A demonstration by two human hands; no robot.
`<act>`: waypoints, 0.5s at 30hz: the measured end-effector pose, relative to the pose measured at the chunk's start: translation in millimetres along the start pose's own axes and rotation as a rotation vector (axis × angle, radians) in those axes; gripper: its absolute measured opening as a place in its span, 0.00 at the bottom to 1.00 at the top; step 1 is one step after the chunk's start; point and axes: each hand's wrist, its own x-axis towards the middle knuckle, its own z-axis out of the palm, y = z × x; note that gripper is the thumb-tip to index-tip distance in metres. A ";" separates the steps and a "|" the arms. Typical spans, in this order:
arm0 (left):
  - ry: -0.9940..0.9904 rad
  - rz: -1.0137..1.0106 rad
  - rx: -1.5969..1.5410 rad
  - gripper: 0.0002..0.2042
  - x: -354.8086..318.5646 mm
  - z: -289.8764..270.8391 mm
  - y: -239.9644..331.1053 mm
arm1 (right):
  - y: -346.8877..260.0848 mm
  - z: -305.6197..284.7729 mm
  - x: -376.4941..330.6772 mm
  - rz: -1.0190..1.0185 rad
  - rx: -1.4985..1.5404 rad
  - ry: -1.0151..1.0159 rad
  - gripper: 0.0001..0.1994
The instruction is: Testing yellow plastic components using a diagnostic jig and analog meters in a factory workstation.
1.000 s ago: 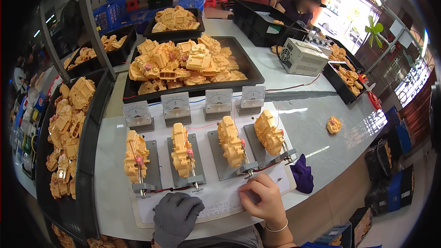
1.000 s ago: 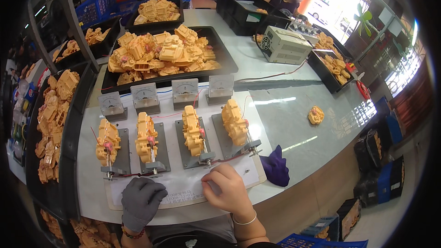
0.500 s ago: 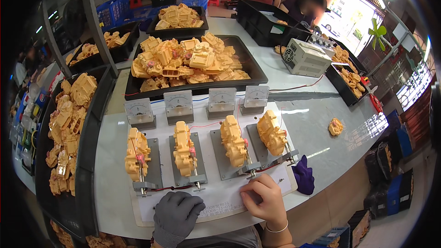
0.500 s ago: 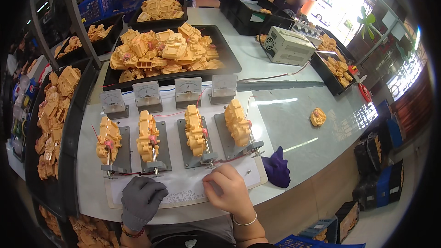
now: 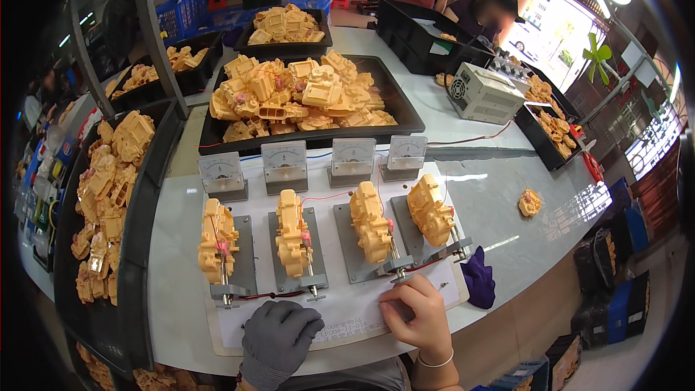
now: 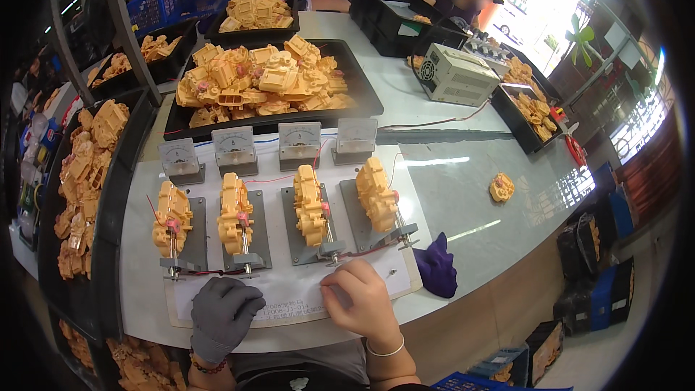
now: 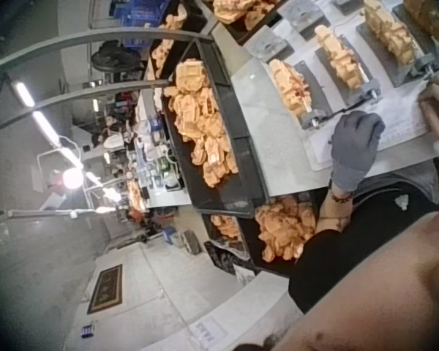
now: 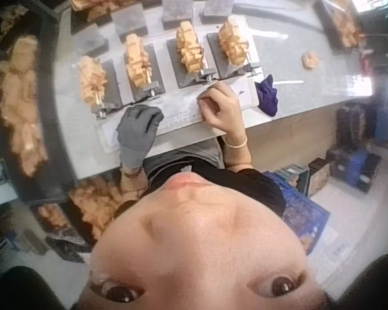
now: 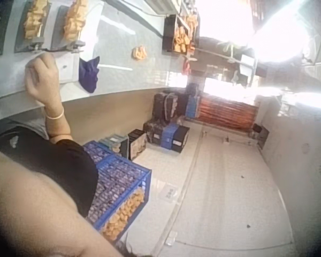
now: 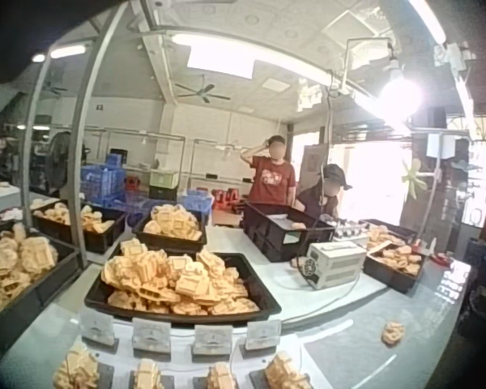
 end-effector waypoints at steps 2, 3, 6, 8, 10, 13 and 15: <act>0.003 0.001 0.002 0.06 -0.8 0.0 -0.2 | -0.1 0.0 0.1 -0.004 0.003 0.000 0.06; 0.006 0.001 0.004 0.06 -1.1 -0.1 -0.2 | 0.0 0.3 0.1 -0.004 0.006 0.001 0.06; 0.009 0.013 -0.001 0.07 -0.2 0.8 -0.8 | 0.6 -0.1 -0.4 0.002 0.007 0.003 0.06; 0.007 0.011 0.000 0.06 0.4 0.4 0.1 | 1.0 -0.1 -0.3 0.004 0.012 0.003 0.06; 0.004 0.009 0.001 0.06 0.5 0.3 0.2 | 1.3 -0.3 0.2 -0.005 0.005 0.001 0.06; 0.000 0.001 -0.005 0.06 0.6 1.0 0.2 | 0.8 -1.7 -0.2 0.005 0.009 -0.017 0.06; 0.017 -0.007 -0.011 0.06 1.6 1.7 1.6 | 2.6 -2.5 0.0 -0.008 0.014 -0.022 0.06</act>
